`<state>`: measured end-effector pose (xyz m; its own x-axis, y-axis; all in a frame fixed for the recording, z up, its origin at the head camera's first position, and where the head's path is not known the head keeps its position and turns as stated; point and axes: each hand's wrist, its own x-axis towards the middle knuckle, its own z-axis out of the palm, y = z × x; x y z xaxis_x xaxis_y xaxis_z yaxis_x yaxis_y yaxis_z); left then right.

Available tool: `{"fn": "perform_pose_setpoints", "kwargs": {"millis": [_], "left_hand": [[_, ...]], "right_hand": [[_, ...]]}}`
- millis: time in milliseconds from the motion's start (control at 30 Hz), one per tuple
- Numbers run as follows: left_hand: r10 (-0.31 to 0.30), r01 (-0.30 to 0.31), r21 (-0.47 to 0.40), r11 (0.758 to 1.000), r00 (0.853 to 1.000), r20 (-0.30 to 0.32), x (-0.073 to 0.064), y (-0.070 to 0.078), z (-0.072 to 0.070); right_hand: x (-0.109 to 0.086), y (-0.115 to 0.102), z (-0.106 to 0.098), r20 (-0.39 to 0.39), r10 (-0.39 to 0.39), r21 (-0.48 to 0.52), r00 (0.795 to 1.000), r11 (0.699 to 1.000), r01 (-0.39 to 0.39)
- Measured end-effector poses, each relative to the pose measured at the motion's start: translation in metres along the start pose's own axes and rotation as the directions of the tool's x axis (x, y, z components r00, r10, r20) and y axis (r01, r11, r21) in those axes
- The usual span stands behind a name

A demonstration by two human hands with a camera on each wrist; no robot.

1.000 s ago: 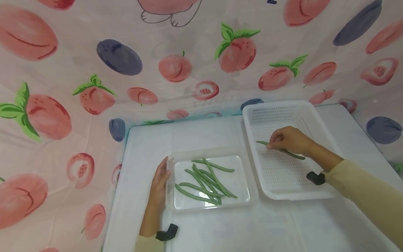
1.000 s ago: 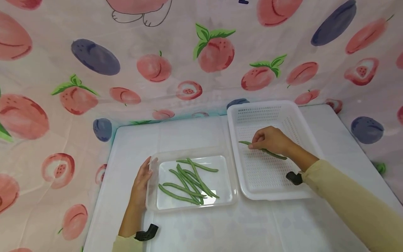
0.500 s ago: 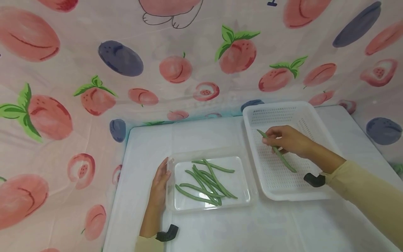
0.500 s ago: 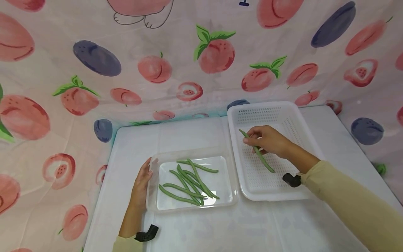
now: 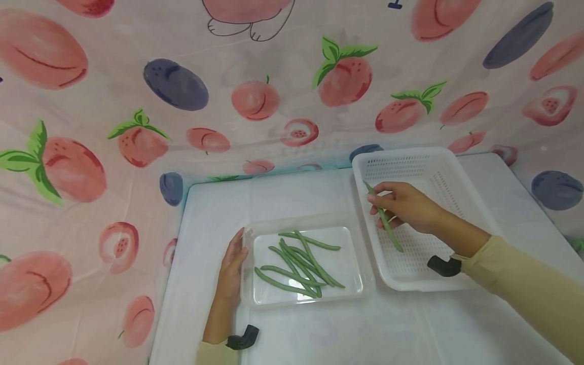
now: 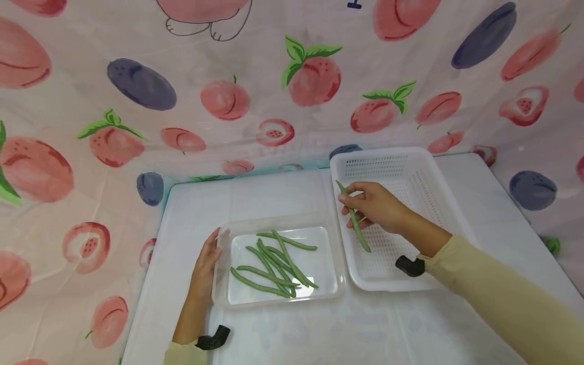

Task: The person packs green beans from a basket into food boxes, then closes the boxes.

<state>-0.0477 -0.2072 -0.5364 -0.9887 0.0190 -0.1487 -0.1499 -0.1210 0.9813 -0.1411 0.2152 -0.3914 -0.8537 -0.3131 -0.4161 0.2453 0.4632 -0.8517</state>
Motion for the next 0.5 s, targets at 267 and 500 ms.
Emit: {"fn": "perform_pose_setpoints", "kwargs": {"millis": [267, 500], "left_hand": [[0.001, -0.001, 0.007, 1.0, 1.0, 0.002, 0.0, 0.0, 0.001], [-0.01, 0.01, -0.001, 1.0, 1.0, -0.003, 0.0, 0.001, 0.001]], "right_hand": [[0.001, -0.008, 0.009, 0.098, -0.025, 0.109, 0.995, 0.994, 0.014], [0.007, -0.013, 0.02, 0.157, -0.057, 0.151, 0.986, 0.988, 0.033]]}}
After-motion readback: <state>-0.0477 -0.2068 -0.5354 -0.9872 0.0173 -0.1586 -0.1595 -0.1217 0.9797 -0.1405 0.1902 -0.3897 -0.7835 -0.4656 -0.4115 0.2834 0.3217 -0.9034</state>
